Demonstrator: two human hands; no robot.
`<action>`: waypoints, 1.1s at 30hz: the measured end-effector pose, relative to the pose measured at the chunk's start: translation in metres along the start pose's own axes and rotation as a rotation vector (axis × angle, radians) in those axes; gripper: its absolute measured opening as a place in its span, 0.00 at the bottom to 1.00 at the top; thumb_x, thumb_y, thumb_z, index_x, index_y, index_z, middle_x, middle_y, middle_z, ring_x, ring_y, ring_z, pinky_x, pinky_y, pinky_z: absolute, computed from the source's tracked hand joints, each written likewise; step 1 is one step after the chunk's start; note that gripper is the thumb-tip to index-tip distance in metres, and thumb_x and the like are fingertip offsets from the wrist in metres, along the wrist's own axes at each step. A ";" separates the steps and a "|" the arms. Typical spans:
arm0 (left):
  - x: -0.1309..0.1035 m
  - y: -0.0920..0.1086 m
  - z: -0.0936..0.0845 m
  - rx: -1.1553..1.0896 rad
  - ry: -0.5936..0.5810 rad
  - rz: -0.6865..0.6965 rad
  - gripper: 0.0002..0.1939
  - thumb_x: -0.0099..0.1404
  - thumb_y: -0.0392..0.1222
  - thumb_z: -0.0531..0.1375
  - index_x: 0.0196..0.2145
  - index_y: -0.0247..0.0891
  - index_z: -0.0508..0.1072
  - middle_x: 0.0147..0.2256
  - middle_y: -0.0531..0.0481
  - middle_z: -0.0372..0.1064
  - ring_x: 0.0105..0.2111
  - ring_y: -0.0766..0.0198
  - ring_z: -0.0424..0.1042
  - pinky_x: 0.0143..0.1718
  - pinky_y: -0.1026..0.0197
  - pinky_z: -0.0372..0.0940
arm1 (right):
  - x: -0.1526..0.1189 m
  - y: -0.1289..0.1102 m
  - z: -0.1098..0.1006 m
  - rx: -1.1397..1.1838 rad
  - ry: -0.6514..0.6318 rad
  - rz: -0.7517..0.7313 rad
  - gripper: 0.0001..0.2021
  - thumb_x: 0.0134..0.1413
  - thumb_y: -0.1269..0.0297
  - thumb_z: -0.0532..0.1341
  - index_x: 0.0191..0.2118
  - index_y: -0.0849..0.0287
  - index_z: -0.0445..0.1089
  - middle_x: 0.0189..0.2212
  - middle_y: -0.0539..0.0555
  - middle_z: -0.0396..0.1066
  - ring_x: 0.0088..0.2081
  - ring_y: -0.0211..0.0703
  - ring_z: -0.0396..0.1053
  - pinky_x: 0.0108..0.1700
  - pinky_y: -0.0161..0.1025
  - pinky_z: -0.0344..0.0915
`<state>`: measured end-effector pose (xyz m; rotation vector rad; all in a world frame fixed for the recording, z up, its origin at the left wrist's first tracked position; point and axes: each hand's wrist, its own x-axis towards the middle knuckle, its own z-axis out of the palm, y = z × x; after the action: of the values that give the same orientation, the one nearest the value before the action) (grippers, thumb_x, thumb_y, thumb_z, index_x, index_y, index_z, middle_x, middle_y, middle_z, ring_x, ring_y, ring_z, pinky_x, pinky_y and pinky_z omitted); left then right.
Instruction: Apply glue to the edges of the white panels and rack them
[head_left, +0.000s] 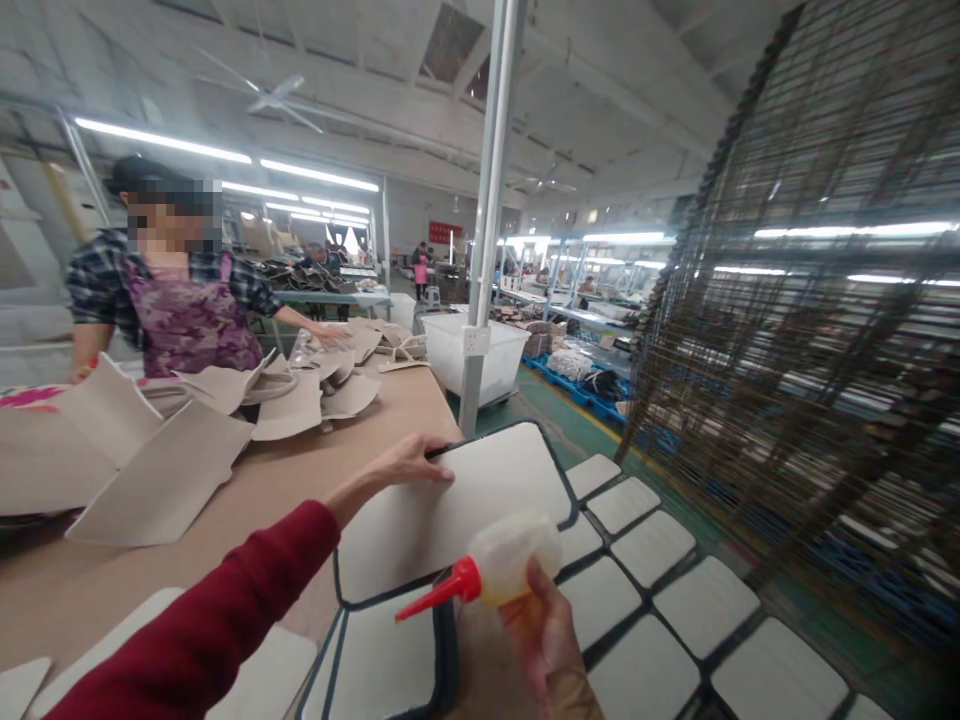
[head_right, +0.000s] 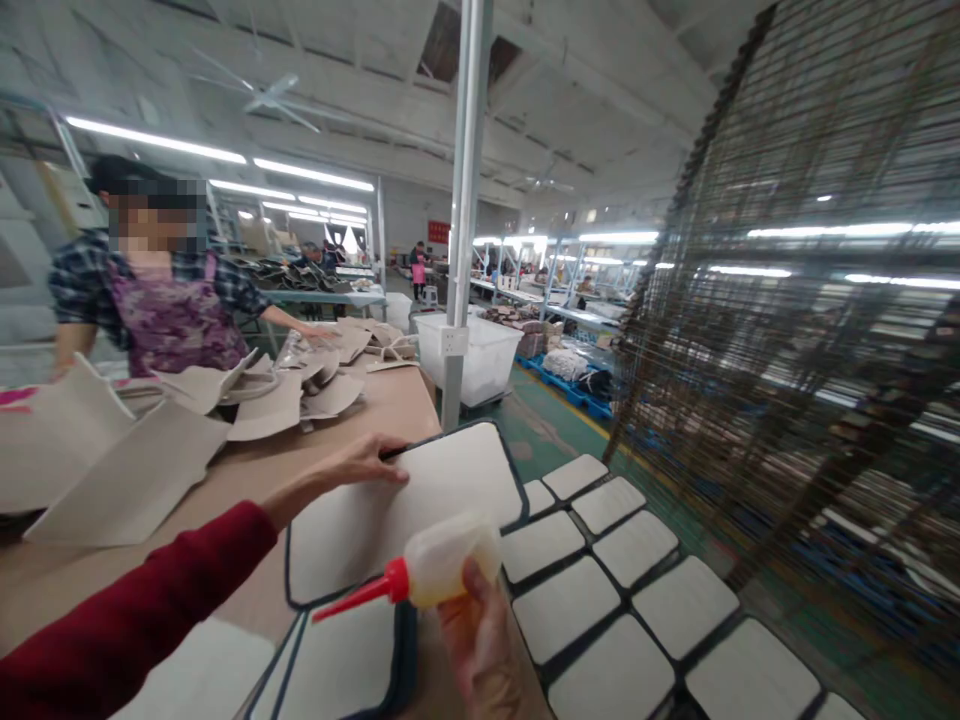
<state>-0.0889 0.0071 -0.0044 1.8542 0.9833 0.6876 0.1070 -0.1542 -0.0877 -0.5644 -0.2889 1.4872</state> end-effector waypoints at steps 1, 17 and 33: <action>-0.002 -0.003 -0.003 0.003 -0.013 0.003 0.13 0.47 0.41 0.68 0.32 0.36 0.79 0.28 0.55 0.73 0.32 0.58 0.70 0.32 0.65 0.60 | -0.003 -0.003 -0.006 -0.015 0.011 -0.011 0.19 0.33 0.57 0.76 0.33 0.60 0.76 0.33 0.58 0.78 0.37 0.53 0.76 0.47 0.51 0.71; -0.066 0.047 -0.033 -0.298 -0.253 -0.310 0.13 0.47 0.29 0.68 0.33 0.33 0.81 0.30 0.44 0.77 0.30 0.54 0.75 0.31 0.64 0.67 | -0.004 -0.181 0.043 -0.443 -0.021 -0.722 0.29 0.23 0.62 0.75 0.41 0.54 0.74 0.35 0.53 0.76 0.42 0.52 0.72 0.54 0.59 0.62; -0.076 0.070 -0.034 -0.172 -0.448 -0.261 0.20 0.48 0.37 0.69 0.42 0.37 0.79 0.39 0.47 0.78 0.40 0.50 0.76 0.41 0.59 0.70 | -0.005 -0.199 0.034 -0.591 -0.268 -0.638 0.20 0.29 0.60 0.75 0.35 0.51 0.75 0.30 0.51 0.76 0.33 0.50 0.74 0.48 0.55 0.70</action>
<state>-0.1309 -0.0614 0.0688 1.5951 0.8197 0.1787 0.2589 -0.1504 0.0454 -0.6549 -1.0388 0.8362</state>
